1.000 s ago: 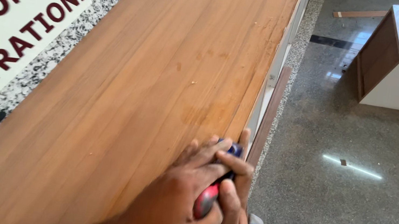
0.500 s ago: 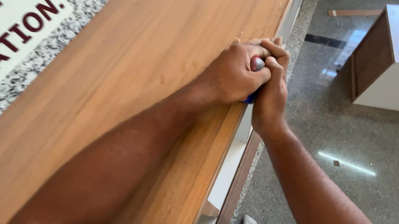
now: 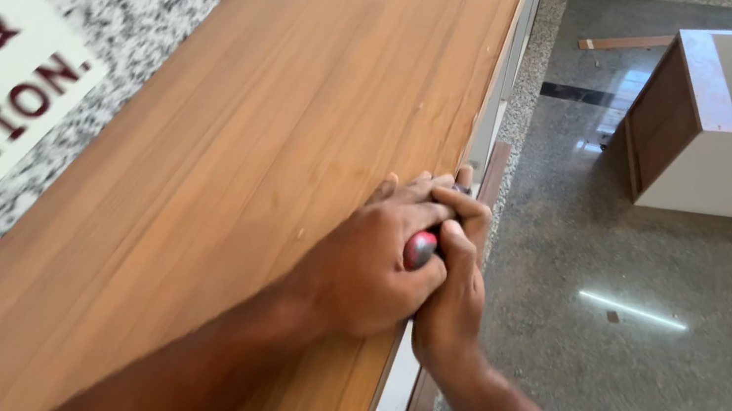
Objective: The person sands the surface of a wooden reception desk using a sanding block. They move the block back and forth along the grain of the wood, covering the length of the desk. A cloth is visible on the desk surface but is not used during the sanding process.
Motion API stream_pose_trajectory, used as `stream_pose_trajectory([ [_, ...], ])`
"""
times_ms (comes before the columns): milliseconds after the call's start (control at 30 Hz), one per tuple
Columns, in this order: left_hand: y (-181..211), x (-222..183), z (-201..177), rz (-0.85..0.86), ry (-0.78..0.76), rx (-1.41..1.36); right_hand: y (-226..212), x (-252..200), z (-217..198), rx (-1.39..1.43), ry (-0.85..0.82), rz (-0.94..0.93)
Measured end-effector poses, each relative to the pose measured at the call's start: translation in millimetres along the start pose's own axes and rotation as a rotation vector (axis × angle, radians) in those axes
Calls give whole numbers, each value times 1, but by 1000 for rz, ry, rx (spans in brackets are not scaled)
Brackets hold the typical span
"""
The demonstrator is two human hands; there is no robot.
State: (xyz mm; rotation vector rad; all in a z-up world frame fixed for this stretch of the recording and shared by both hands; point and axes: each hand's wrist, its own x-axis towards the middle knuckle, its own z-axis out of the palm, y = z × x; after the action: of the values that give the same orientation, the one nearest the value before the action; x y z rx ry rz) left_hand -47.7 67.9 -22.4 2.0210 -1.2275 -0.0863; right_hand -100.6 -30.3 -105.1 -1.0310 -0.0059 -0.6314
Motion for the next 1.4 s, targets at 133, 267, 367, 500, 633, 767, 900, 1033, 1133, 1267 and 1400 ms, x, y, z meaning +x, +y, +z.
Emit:
stream_pose_trajectory([
  [133, -38, 83, 7, 65, 8, -23, 27, 84, -29, 61, 62, -24],
  [267, -100, 208, 12, -28, 33, -79, 53, 220, -61, 60, 102, -30],
  [367, -137, 269, 20, -165, 39, -42, 64, 285, -83, 18, 114, 78],
  [500, -123, 259, 22, -180, 69, -95, 66, 284, -88, 99, 199, 229],
  [633, -37, 164, -2, -260, 24, -70, 25, 179, -52, 42, 73, 263],
  [767, 16, 24, -8, -124, -8, -52, -12, 22, -10, 77, -9, 230],
  [900, -6, 12, 3, -65, -58, 16, 10, 11, -21, 24, -10, 93],
  [1033, -60, 129, 10, -5, -38, -42, 50, 138, -58, 145, 51, 16],
  [1133, -109, 231, 18, -151, -95, -92, 62, 240, -78, 207, 129, 25],
  [1267, -140, 280, 25, -70, 78, -73, 66, 292, -88, 84, 102, 54],
  [1400, -74, 198, 12, -302, 14, -70, 47, 218, -71, 170, 191, 270],
])
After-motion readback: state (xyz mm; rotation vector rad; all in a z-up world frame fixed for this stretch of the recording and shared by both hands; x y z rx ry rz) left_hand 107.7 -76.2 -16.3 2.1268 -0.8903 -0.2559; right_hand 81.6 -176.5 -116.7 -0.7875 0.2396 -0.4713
